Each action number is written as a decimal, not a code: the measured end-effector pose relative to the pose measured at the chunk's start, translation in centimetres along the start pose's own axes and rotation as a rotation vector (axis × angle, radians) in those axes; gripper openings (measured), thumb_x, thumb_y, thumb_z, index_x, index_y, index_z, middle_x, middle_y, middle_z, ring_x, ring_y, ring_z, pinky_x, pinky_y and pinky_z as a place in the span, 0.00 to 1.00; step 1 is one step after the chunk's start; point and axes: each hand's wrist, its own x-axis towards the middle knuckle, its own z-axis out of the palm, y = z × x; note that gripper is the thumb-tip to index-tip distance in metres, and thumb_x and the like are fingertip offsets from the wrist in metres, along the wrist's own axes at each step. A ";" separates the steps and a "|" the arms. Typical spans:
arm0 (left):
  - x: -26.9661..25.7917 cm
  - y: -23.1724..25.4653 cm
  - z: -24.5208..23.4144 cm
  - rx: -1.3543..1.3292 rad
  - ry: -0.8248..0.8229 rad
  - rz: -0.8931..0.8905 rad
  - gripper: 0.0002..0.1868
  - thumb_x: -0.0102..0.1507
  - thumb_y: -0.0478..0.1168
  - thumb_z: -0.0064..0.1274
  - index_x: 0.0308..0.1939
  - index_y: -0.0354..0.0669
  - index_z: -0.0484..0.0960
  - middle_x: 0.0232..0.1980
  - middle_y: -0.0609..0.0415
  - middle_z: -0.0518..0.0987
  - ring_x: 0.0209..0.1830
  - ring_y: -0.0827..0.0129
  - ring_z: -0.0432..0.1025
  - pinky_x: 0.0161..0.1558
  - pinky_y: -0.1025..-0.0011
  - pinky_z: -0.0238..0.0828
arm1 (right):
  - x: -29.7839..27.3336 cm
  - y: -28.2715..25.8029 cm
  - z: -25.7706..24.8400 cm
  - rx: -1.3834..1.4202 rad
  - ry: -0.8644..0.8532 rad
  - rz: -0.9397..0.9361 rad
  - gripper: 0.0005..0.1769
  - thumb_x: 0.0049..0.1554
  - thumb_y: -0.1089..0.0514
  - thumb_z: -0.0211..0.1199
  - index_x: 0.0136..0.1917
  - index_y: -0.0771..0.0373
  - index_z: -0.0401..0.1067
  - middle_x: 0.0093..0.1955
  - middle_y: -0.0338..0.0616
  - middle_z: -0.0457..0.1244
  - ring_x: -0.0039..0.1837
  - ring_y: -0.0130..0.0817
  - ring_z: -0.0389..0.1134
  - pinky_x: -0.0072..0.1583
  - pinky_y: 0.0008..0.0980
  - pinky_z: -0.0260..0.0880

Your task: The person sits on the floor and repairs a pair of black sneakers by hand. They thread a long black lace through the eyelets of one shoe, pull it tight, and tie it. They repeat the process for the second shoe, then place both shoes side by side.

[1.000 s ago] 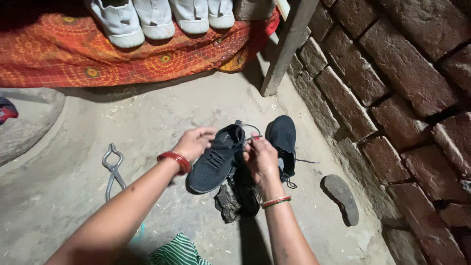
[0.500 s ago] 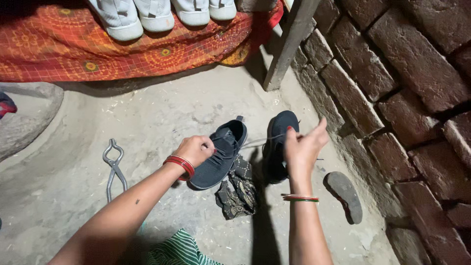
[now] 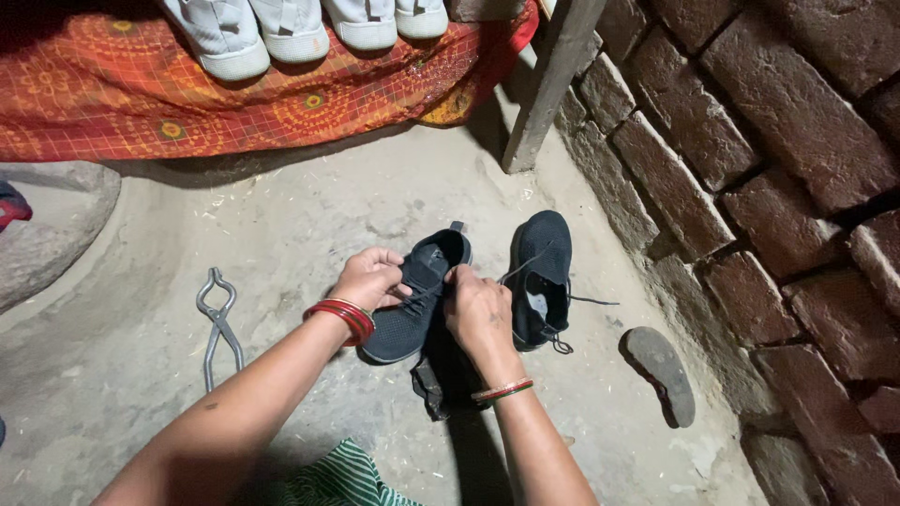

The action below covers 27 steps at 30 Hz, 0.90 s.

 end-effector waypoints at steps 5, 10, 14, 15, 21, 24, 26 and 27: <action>-2.5 2.7 0.4 0.210 -0.187 0.143 0.09 0.61 0.33 0.50 0.46 0.40 0.79 0.27 0.56 0.76 0.20 0.72 0.69 0.23 0.73 0.64 | 0.5 -0.6 -0.2 0.245 -0.105 0.132 0.15 0.52 0.55 0.69 0.53 0.57 0.73 0.44 0.51 0.71 0.50 0.52 0.73 0.51 0.46 0.71; -7.0 4.8 2.7 0.791 -0.301 0.433 0.08 0.62 0.35 0.52 0.45 0.44 0.81 0.27 0.50 0.76 0.27 0.62 0.72 0.29 0.65 0.69 | 0.9 -0.5 0.3 0.515 -0.092 -0.006 0.18 0.47 0.63 0.63 0.53 0.59 0.75 0.46 0.53 0.71 0.52 0.50 0.75 0.51 0.41 0.73; -9.0 7.2 4.3 0.914 -0.254 0.619 0.10 0.61 0.35 0.48 0.47 0.44 0.76 0.33 0.44 0.81 0.38 0.49 0.79 0.39 0.57 0.74 | 1.1 -0.5 0.1 0.372 -0.121 -0.025 0.11 0.50 0.63 0.64 0.48 0.62 0.77 0.45 0.57 0.70 0.54 0.55 0.72 0.51 0.43 0.72; -9.2 7.7 4.4 0.940 -0.256 0.632 0.10 0.61 0.35 0.48 0.47 0.45 0.76 0.34 0.43 0.82 0.40 0.47 0.79 0.41 0.56 0.74 | 1.0 -0.6 -0.2 0.350 -0.131 -0.014 0.10 0.50 0.62 0.64 0.48 0.63 0.78 0.45 0.59 0.69 0.54 0.54 0.72 0.51 0.43 0.72; -6.1 10.4 2.9 1.002 -0.080 0.768 0.09 0.64 0.37 0.49 0.45 0.43 0.82 0.40 0.41 0.83 0.43 0.48 0.79 0.44 0.57 0.75 | 1.0 -1.6 -4.1 0.420 -0.124 -0.012 0.11 0.53 0.58 0.65 0.50 0.58 0.79 0.44 0.51 0.72 0.49 0.44 0.76 0.52 0.38 0.73; -3.3 9.9 1.1 0.841 -0.078 0.566 0.11 0.63 0.37 0.49 0.46 0.42 0.85 0.39 0.49 0.86 0.41 0.62 0.81 0.45 0.66 0.77 | 1.1 -2.3 -5.5 0.359 -0.210 -0.096 0.12 0.53 0.56 0.65 0.51 0.56 0.80 0.44 0.48 0.73 0.47 0.40 0.77 0.52 0.35 0.74; -1.3 8.6 0.3 0.686 -0.169 0.370 0.12 0.64 0.38 0.50 0.47 0.41 0.86 0.38 0.52 0.86 0.37 0.68 0.79 0.43 0.69 0.75 | 1.1 -2.8 -5.6 0.292 -0.267 -0.168 0.12 0.52 0.55 0.67 0.50 0.55 0.81 0.44 0.48 0.73 0.47 0.42 0.76 0.52 0.37 0.73; -0.3 7.7 0.3 0.607 -0.232 0.281 0.12 0.66 0.39 0.51 0.47 0.41 0.86 0.38 0.53 0.85 0.35 0.70 0.77 0.40 0.68 0.72 | 1.0 -3.3 -5.1 0.261 -0.299 -0.185 0.11 0.51 0.54 0.68 0.48 0.54 0.82 0.44 0.48 0.72 0.47 0.44 0.75 0.52 0.38 0.72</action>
